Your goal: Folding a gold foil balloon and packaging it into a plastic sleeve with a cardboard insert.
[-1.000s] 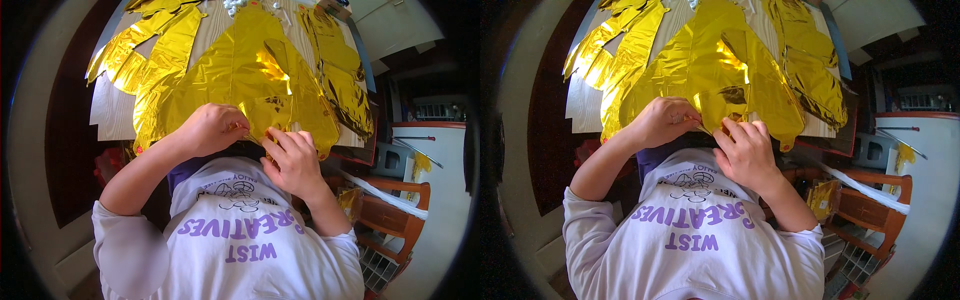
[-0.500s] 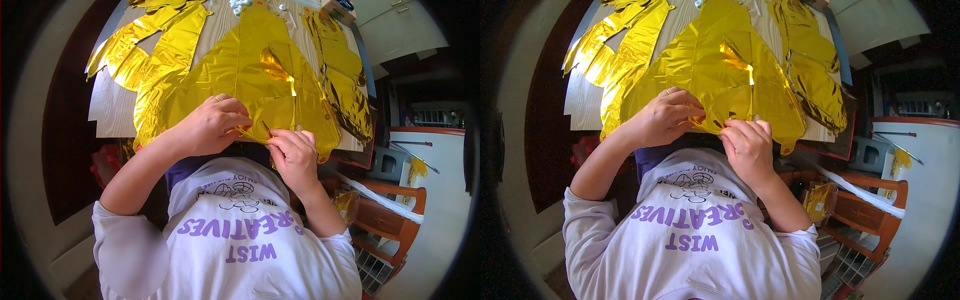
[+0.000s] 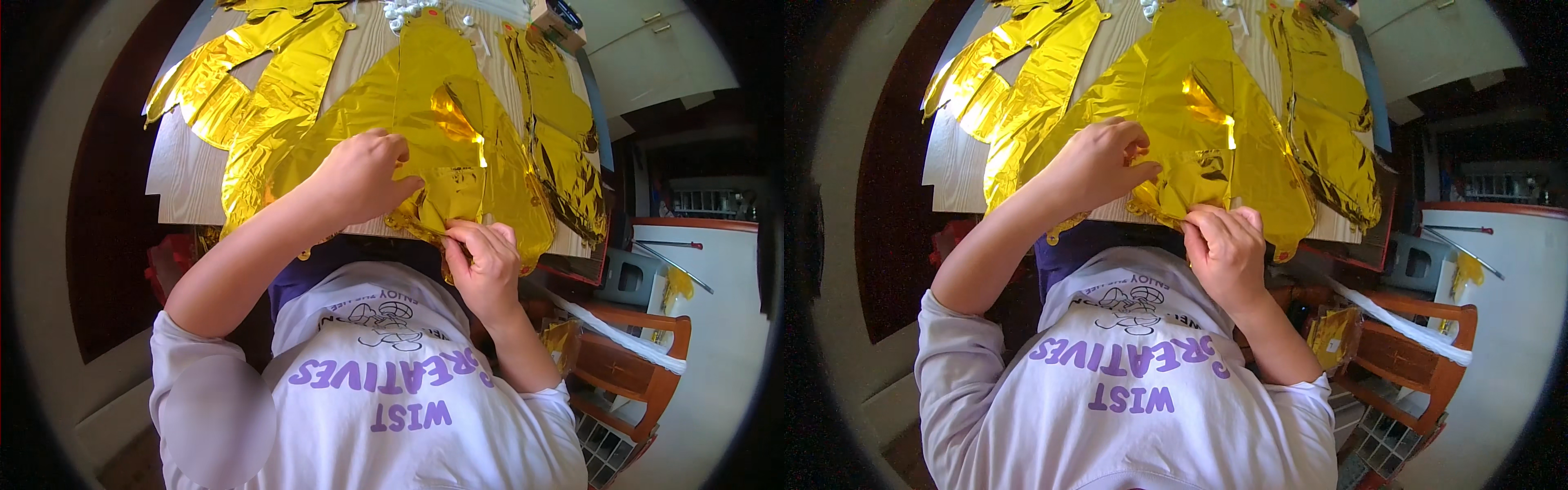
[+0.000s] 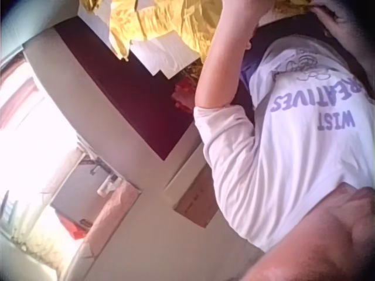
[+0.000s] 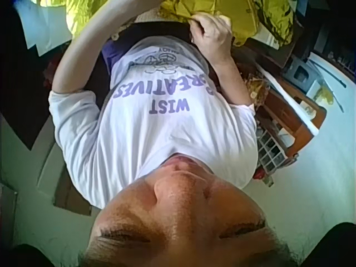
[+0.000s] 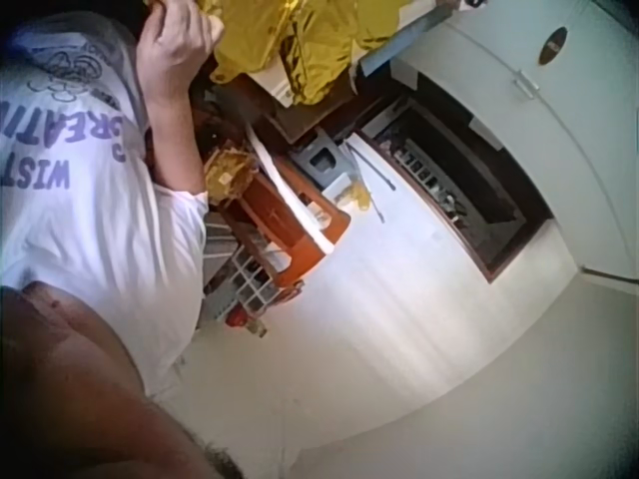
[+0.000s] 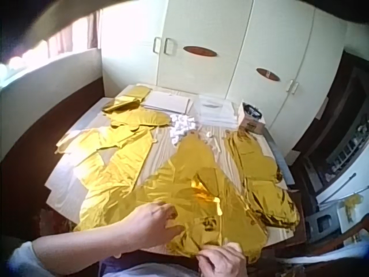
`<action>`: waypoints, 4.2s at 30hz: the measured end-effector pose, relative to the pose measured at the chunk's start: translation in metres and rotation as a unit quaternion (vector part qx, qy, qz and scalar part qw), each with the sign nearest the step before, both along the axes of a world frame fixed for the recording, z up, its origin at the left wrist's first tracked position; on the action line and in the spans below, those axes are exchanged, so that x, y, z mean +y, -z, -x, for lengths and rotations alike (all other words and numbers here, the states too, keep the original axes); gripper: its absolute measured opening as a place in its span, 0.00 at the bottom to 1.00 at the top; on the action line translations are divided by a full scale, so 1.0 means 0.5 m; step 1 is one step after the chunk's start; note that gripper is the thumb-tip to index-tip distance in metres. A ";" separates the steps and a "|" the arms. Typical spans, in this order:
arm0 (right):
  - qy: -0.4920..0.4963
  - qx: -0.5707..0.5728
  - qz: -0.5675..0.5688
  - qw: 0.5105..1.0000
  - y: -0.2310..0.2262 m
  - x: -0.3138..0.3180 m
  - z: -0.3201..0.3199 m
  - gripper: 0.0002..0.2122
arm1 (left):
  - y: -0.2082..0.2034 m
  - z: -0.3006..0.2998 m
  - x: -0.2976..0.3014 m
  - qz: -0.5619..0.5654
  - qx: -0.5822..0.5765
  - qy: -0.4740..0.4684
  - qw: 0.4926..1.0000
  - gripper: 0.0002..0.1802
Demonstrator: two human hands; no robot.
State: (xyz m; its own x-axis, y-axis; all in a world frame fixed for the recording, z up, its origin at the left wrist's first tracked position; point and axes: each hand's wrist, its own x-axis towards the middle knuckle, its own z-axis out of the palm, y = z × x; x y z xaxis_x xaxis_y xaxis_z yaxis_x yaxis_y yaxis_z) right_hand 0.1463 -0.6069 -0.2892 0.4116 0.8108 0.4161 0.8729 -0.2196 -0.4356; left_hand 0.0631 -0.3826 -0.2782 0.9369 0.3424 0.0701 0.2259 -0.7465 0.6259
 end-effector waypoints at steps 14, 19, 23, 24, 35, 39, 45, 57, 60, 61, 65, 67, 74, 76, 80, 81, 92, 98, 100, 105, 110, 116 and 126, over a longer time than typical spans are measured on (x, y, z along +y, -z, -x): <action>-0.078 0.076 0.031 0.993 -0.059 0.044 -0.143 0.11 | 0.008 -0.045 -0.015 -0.046 0.109 0.024 0.993 0.23; -0.066 0.246 0.236 0.938 -0.079 0.169 -0.226 0.12 | 0.013 -0.037 -0.016 -0.032 0.090 0.019 0.995 0.22; -0.069 0.264 0.232 0.934 -0.119 0.239 -0.278 0.10 | 0.008 -0.027 -0.008 -0.007 0.086 -0.001 0.996 0.22; -0.039 0.269 0.223 0.936 -0.132 0.256 -0.304 0.09 | -0.002 -0.030 -0.005 0.012 0.086 0.001 0.996 0.22; 0.015 0.140 0.154 0.978 0.051 0.529 -0.639 0.21 | 0.057 -0.184 0.142 -0.179 -0.164 0.018 0.970 0.12; 0.019 0.097 0.277 0.956 0.006 0.547 -0.588 0.23 | 0.087 -0.189 0.150 -0.170 -0.135 0.039 0.975 0.13; 0.009 0.118 0.333 0.935 -0.016 0.552 -0.594 0.15 | 0.090 -0.190 0.152 -0.156 -0.162 0.039 0.974 0.13; -0.178 -0.184 -0.048 0.965 -0.030 0.413 -0.523 0.05 | 0.041 -0.251 0.216 -0.043 -0.191 -0.142 0.970 0.22; -0.189 -0.184 -0.075 0.962 -0.040 0.394 -0.514 0.08 | 0.053 -0.290 0.254 -0.070 -0.183 -0.042 0.980 0.15; -0.187 -0.184 -0.075 0.962 -0.040 0.393 -0.512 0.08 | 0.061 -0.295 0.266 -0.073 -0.153 0.005 0.986 0.13; -0.168 -0.185 -0.061 0.967 -0.024 0.384 -0.516 0.09 | 0.060 -0.307 0.241 -0.046 -0.180 -0.042 0.982 0.09; -0.163 -0.184 -0.053 0.968 -0.023 0.385 -0.517 0.09 | 0.063 -0.309 0.238 -0.048 -0.190 -0.047 0.979 0.08; -0.167 -0.188 -0.062 0.966 -0.031 0.384 -0.528 0.05 | 0.039 -0.309 0.242 0.033 -0.126 -0.078 0.988 0.11; -0.169 -0.194 -0.067 0.964 -0.031 0.385 -0.530 0.04 | 0.044 -0.311 0.249 0.063 -0.120 -0.086 0.987 0.12; -0.162 -0.198 -0.059 0.965 -0.031 0.379 -0.533 0.04 | 0.036 -0.316 0.251 0.054 -0.105 -0.088 0.989 0.12; -0.160 -0.199 -0.055 0.965 -0.031 0.378 -0.533 0.04 | 0.036 -0.317 0.250 0.059 -0.105 -0.089 0.989 0.12; -0.095 -0.138 0.019 0.986 -0.022 0.431 -0.561 0.08 | 0.049 -0.293 0.236 -0.012 -0.173 -0.113 0.978 0.25; -0.053 -0.085 0.001 0.995 0.018 0.432 -0.560 0.16 | 0.030 -0.182 0.153 -0.115 -0.117 0.051 0.985 0.20; -0.050 -0.096 -0.052 0.993 0.011 0.415 -0.541 0.18 | 0.022 -0.144 0.138 -0.131 -0.142 0.076 0.978 0.22; -0.070 -0.045 0.103 0.991 -0.091 0.209 -0.427 0.18 | -0.005 -0.051 0.106 -0.128 -0.101 0.150 0.975 0.30; -0.083 -0.044 0.184 0.978 -0.024 0.070 -0.353 0.25 | 0.018 -0.006 0.074 -0.133 -0.017 0.236 0.963 0.43; -0.104 -0.072 0.189 0.974 0.030 0.076 -0.334 0.29 | 0.037 0.001 0.035 -0.155 -0.045 0.194 0.968 0.44; -0.123 -0.050 0.146 0.980 0.025 0.093 -0.355 0.21 | 0.042 0.003 0.022 -0.163 -0.065 0.184 0.967 0.43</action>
State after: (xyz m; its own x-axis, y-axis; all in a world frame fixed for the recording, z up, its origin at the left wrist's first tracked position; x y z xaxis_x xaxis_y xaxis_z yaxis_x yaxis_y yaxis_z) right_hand 0.3238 -0.5602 -0.3014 0.1588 0.9708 0.1798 0.9500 -0.1006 -0.2956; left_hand 0.0615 -0.3718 -0.2993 0.9673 -0.0728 0.2430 -0.1573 -0.9237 0.3494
